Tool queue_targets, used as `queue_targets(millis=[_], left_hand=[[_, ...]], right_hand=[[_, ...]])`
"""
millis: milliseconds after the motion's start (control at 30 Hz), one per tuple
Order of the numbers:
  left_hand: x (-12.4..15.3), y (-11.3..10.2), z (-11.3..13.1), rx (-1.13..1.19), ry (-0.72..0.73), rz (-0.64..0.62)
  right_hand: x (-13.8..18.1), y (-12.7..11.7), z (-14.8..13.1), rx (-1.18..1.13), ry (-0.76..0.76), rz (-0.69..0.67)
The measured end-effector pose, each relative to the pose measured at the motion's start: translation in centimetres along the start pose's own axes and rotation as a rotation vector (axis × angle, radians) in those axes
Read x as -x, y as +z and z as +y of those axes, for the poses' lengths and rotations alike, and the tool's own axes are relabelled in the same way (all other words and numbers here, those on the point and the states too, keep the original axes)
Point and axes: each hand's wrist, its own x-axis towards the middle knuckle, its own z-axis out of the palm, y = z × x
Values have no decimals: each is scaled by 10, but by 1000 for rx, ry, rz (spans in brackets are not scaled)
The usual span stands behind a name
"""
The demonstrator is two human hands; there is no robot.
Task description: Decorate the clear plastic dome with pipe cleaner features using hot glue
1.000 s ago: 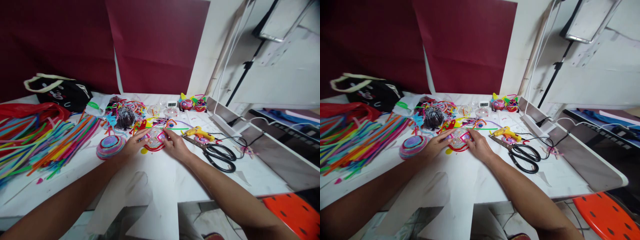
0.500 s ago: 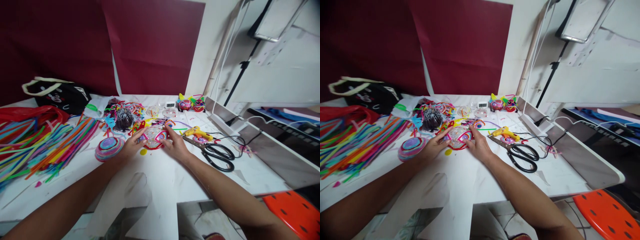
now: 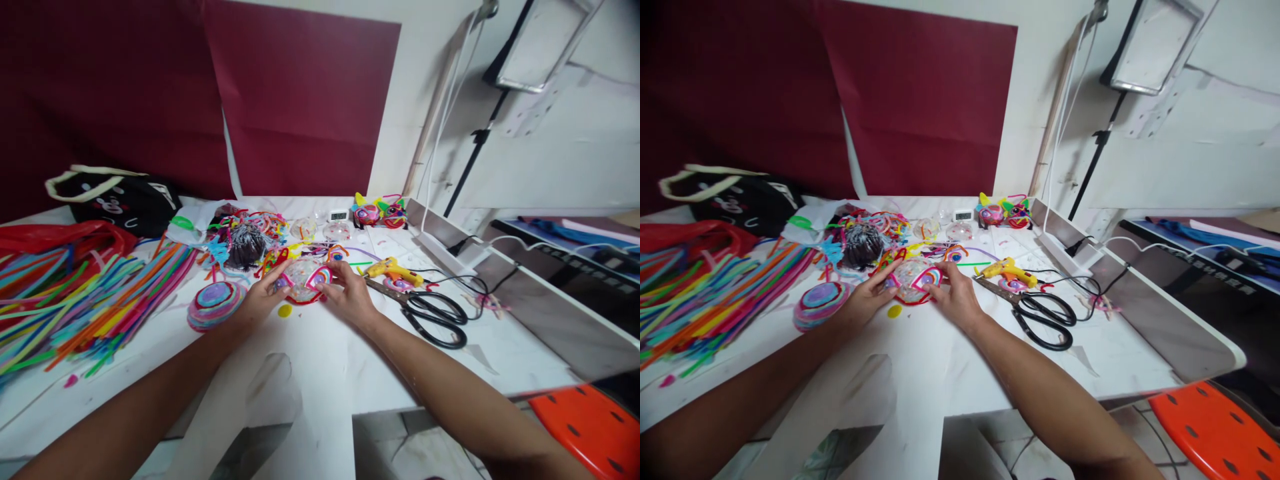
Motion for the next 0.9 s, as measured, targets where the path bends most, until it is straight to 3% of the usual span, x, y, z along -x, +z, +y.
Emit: queue_targets(millis=[900], left_hand=[[1,-2,1,108,-4,-39]], right_hand=[[3,1,0,46,-95,49]])
